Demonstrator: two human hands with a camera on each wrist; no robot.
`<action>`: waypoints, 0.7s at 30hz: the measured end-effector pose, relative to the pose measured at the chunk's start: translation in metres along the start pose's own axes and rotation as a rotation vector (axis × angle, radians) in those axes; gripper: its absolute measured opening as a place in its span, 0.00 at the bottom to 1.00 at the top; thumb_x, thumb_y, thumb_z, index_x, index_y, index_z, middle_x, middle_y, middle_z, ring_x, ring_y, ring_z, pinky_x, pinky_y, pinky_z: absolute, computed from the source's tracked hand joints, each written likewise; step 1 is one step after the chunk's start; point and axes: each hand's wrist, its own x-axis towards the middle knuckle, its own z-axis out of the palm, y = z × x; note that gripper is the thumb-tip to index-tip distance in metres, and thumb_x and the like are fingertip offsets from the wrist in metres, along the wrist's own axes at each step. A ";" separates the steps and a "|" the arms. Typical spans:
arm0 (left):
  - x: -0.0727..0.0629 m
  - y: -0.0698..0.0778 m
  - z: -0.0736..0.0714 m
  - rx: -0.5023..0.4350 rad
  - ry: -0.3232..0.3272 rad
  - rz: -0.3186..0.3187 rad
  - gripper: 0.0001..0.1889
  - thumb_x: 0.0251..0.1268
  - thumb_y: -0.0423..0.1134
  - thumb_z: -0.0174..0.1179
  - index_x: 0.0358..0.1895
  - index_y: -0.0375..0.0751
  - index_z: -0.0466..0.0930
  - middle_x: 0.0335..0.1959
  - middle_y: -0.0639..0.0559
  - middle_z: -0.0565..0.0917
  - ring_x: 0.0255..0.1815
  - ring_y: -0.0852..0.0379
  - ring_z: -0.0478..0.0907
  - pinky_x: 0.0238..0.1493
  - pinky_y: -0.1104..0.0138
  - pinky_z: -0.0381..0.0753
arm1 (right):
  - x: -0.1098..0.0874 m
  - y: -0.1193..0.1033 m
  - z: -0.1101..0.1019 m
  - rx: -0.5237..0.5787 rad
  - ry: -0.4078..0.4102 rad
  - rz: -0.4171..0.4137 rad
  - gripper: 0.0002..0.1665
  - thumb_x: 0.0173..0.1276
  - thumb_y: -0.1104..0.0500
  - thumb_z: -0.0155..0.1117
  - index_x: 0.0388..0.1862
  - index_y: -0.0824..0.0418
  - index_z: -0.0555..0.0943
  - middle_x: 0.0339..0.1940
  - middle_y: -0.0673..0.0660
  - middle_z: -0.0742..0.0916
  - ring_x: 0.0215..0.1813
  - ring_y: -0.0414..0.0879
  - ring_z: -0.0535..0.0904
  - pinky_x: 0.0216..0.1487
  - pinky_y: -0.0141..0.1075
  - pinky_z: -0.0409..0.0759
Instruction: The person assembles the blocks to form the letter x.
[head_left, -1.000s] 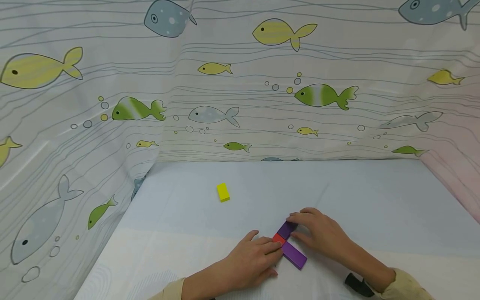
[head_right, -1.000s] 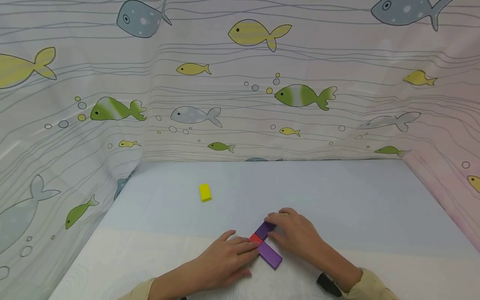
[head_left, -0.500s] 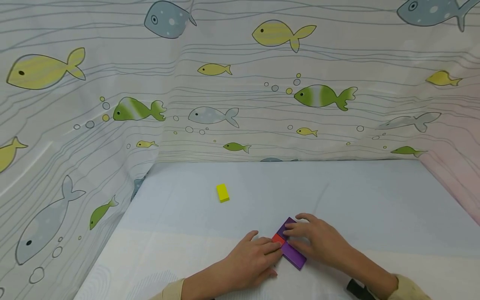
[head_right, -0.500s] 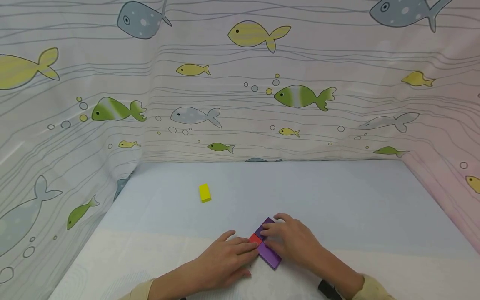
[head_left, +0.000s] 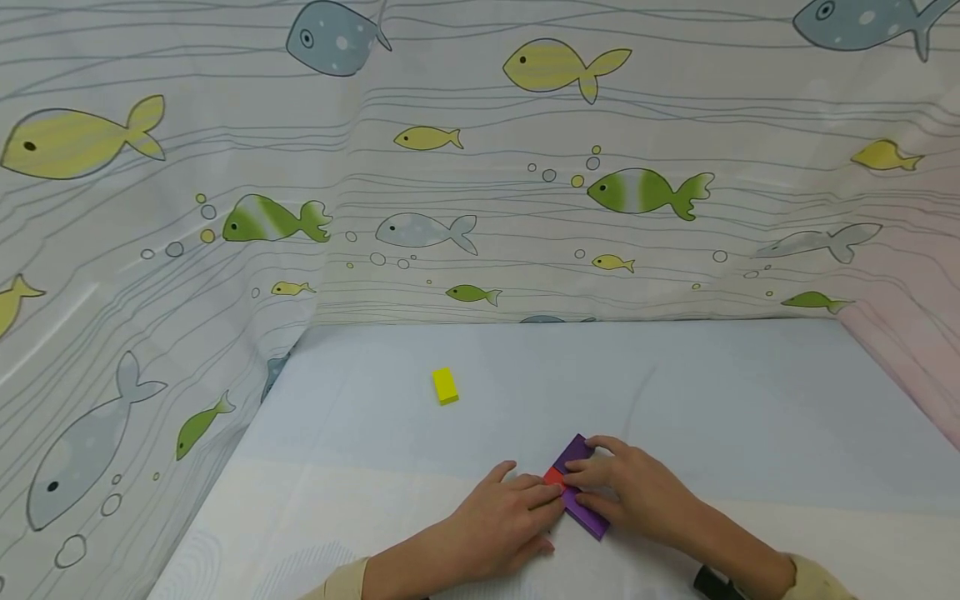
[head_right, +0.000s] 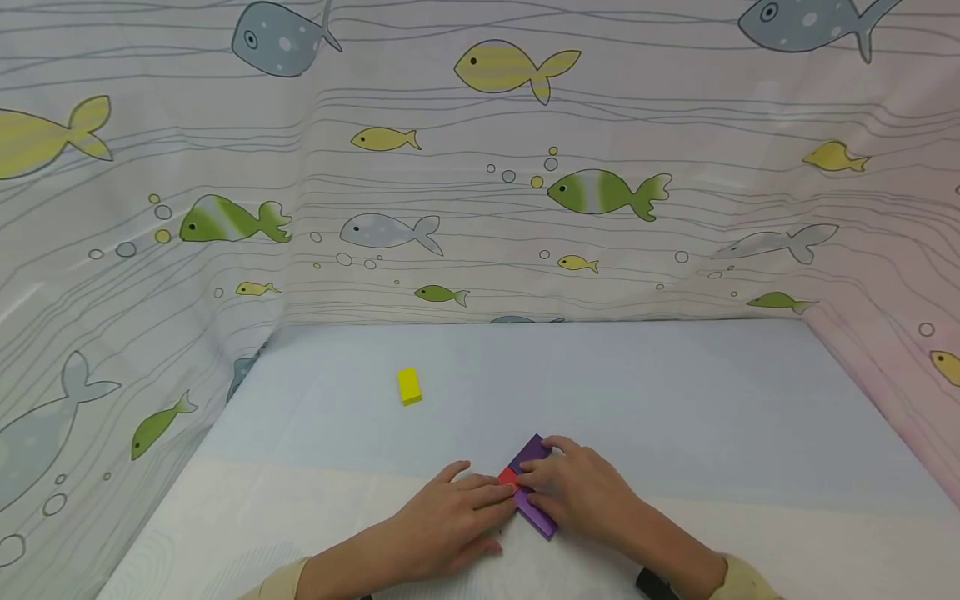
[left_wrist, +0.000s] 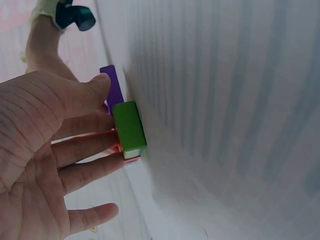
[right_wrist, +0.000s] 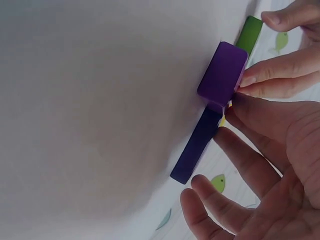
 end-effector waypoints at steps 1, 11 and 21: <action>0.000 0.000 0.000 -0.003 -0.003 0.000 0.24 0.70 0.57 0.57 0.63 0.50 0.78 0.61 0.58 0.78 0.61 0.60 0.73 0.58 0.50 0.73 | 0.000 0.000 0.000 0.004 -0.001 -0.004 0.17 0.62 0.58 0.73 0.51 0.53 0.88 0.53 0.48 0.87 0.62 0.60 0.76 0.51 0.54 0.79; -0.001 -0.001 0.001 0.001 0.010 0.010 0.24 0.70 0.57 0.57 0.62 0.49 0.79 0.61 0.56 0.78 0.61 0.59 0.74 0.57 0.51 0.74 | 0.003 0.001 0.003 -0.047 0.042 -0.064 0.16 0.62 0.58 0.73 0.49 0.54 0.88 0.49 0.49 0.88 0.58 0.60 0.79 0.49 0.53 0.80; -0.002 -0.001 -0.001 -0.002 -0.027 0.005 0.27 0.70 0.58 0.57 0.65 0.47 0.77 0.64 0.55 0.76 0.61 0.59 0.74 0.58 0.55 0.75 | 0.005 -0.001 0.004 -0.099 0.056 -0.086 0.15 0.60 0.58 0.74 0.47 0.54 0.89 0.47 0.49 0.89 0.55 0.56 0.81 0.47 0.51 0.81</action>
